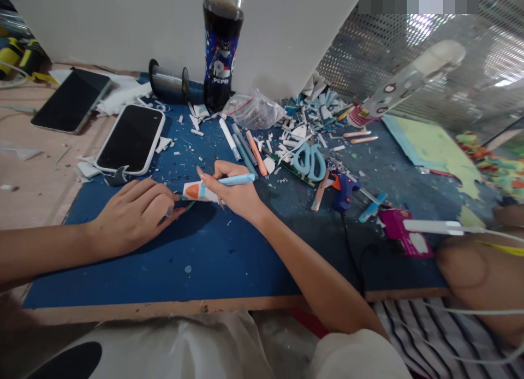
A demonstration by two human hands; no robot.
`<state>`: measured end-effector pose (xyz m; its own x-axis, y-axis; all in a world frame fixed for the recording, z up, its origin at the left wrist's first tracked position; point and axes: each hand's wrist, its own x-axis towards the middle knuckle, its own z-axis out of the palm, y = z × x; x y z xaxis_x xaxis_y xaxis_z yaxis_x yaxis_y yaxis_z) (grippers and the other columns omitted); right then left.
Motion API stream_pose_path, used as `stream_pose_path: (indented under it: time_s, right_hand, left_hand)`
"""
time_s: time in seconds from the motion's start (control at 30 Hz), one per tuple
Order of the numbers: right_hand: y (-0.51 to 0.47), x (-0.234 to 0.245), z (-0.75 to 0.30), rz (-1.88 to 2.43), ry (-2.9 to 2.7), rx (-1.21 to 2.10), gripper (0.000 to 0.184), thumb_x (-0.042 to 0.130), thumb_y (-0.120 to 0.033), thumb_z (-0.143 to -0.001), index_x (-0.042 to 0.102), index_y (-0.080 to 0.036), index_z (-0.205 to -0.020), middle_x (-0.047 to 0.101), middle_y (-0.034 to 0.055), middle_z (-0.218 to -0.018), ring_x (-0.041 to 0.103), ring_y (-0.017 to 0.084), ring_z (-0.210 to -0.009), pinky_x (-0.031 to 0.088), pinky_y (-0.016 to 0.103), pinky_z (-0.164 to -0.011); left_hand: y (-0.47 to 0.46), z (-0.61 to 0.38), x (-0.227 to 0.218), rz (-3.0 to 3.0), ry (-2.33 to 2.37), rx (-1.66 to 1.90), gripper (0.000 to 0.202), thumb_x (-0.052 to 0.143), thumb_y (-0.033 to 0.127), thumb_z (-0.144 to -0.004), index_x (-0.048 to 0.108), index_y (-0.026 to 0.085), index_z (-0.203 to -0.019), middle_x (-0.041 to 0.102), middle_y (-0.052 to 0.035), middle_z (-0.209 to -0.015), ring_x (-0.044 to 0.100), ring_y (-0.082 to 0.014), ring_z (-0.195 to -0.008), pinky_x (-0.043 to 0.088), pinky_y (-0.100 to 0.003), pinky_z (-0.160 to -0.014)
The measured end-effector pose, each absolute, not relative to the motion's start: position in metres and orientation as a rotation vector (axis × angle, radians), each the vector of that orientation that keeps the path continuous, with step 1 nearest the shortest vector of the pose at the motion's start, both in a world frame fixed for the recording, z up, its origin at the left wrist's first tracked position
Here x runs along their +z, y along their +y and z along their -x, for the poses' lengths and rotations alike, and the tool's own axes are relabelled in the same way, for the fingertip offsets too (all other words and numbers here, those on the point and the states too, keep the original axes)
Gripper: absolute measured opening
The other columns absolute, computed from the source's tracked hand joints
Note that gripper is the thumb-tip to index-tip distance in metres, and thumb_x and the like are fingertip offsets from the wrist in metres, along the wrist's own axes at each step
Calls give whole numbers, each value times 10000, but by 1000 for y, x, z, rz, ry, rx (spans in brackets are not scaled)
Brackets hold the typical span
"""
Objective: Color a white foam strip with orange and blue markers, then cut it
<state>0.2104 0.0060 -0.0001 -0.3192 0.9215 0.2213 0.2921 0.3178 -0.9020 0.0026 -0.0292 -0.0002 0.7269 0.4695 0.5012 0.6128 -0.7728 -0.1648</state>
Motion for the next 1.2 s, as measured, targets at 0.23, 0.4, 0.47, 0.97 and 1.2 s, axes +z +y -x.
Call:
stream_pose_path:
  time_s: [0.23, 0.4, 0.47, 0.97, 1.2]
  right_hand:
    - [6, 0, -209, 1076, -1826, 958, 386, 575, -270, -813, 349, -183, -513, 325, -73, -460, 379, 50, -397, 317, 222, -436]
    - [7, 0, -209, 1103, -1811, 922, 414, 572, -255, -812, 313, -183, -496, 294, -78, -443, 332, 47, -399, 293, 222, -437]
    - [6, 0, -209, 1102, -1783, 968, 404, 579, -271, -809, 329, -182, -504, 310, -80, -447, 355, 44, -392, 304, 219, -435]
    - [6, 4, -208, 1114, -1824, 1006, 417, 585, -228, -788, 299, -190, -488, 280, -83, -428, 300, 48, -402, 249, 227, -427]
    - [6, 3, -207, 1102, -1798, 1008, 391, 583, -253, -792, 332, -183, -500, 291, -82, -443, 332, 47, -397, 265, 219, -428]
  left_hand:
    - [-28, -3, 0, 2613, -839, -640, 183, 563, 208, -812, 439, 161, -686, 565, -26, -677, 510, -175, -649, 364, -289, -551]
    - [-28, -4, -1, 2623, -848, -652, 189, 566, 221, -815, 436, 162, -691, 568, -28, -680, 516, -175, -654, 367, -287, -548]
    - [-28, -4, -2, 2622, -856, -639, 184, 560, 225, -819, 438, 164, -695, 565, -24, -677, 510, -174, -644, 365, -290, -546]
    - [-29, -3, -1, 2623, -844, -650, 200, 560, 222, -820, 431, 166, -679, 563, -31, -679, 514, -173, -661, 372, -286, -555]
    - [-30, -2, 0, 2626, -835, -653, 205, 579, 221, -808, 430, 161, -679, 565, -32, -687, 518, -176, -661, 371, -287, -545]
